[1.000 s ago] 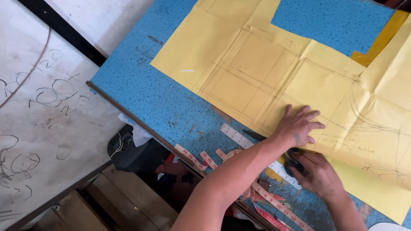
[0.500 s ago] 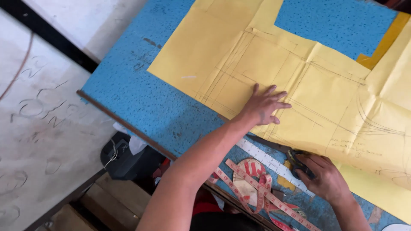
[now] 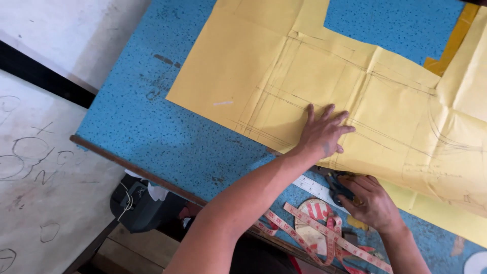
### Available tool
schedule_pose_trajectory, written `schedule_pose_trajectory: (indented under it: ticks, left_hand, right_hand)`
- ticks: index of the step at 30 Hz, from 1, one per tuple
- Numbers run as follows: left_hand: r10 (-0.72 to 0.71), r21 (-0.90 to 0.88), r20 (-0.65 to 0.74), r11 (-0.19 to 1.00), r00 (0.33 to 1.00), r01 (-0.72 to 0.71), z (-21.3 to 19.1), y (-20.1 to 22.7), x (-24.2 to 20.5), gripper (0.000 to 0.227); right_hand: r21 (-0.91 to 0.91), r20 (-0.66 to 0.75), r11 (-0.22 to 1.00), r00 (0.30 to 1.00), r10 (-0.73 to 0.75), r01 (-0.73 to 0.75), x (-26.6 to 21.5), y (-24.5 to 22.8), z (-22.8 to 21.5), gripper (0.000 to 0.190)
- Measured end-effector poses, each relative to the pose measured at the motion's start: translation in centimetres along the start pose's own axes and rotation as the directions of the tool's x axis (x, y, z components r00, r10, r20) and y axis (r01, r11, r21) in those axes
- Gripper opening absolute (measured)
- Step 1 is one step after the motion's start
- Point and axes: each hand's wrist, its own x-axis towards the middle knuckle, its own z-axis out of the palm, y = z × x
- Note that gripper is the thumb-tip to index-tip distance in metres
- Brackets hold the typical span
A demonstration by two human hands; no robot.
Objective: The person uses shears to cut a large yellow paper pattern along drawn lines on a blue table. They also use a ruler and a pen to draw additional lines on the pattern before continuing to cut.
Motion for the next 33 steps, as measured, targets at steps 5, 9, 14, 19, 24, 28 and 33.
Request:
schedule_pose_trajectory:
  ticks: [5, 9, 14, 19, 24, 28, 33]
  left_hand:
    - [-0.018, -0.036, -0.006, 0.999, 1.0, 0.018, 0.6, 0.4, -0.3, 0.07]
    - [-0.014, 0.016, -0.035, 1.0, 0.999, 0.015, 0.8, 0.0, 0.4, 0.071]
    - [-0.011, -0.005, -0.018, 1.0, 1.0, 0.01, 0.7, -0.1, 0.5, 0.068]
    - [0.061, -0.248, 0.114, 0.968, 0.992, -0.031, -2.4, -3.3, -0.7, 0.067]
    - [0.036, 0.123, 0.131, 0.991, 0.991, -0.053, -6.6, -10.4, -3.2, 0.078]
    - [0.055, 0.116, 0.152, 0.991, 0.987, -0.073, -5.7, -11.3, -2.7, 0.078]
    - [0.095, 0.115, 0.072, 0.988, 0.993, -0.103, -4.5, -12.2, -2.1, 0.077]
  right_hand:
    - [0.011, -0.012, 0.999, 0.999, -0.047, 0.048, 0.2, -0.9, 0.2, 0.039]
    - [0.029, -0.034, 0.995, 0.995, -0.089, 0.09, 3.5, -1.6, 1.1, 0.044]
    - [0.056, -0.038, 0.994, 0.995, -0.093, 0.095, 4.7, -1.9, 2.1, 0.034]
    - [-0.001, -0.016, 0.997, 0.997, -0.071, 0.071, 4.3, -1.8, 2.5, 0.035]
    - [-0.039, -0.063, 0.998, 0.997, -0.045, 0.043, 4.3, -2.5, 2.9, 0.043]
    - [-0.027, -0.065, 0.999, 0.997, -0.042, 0.04, 7.0, -4.4, 3.7, 0.046]
    - [0.004, 0.004, 1.0, 1.0, 0.028, -0.028, 7.6, -5.6, 4.2, 0.038]
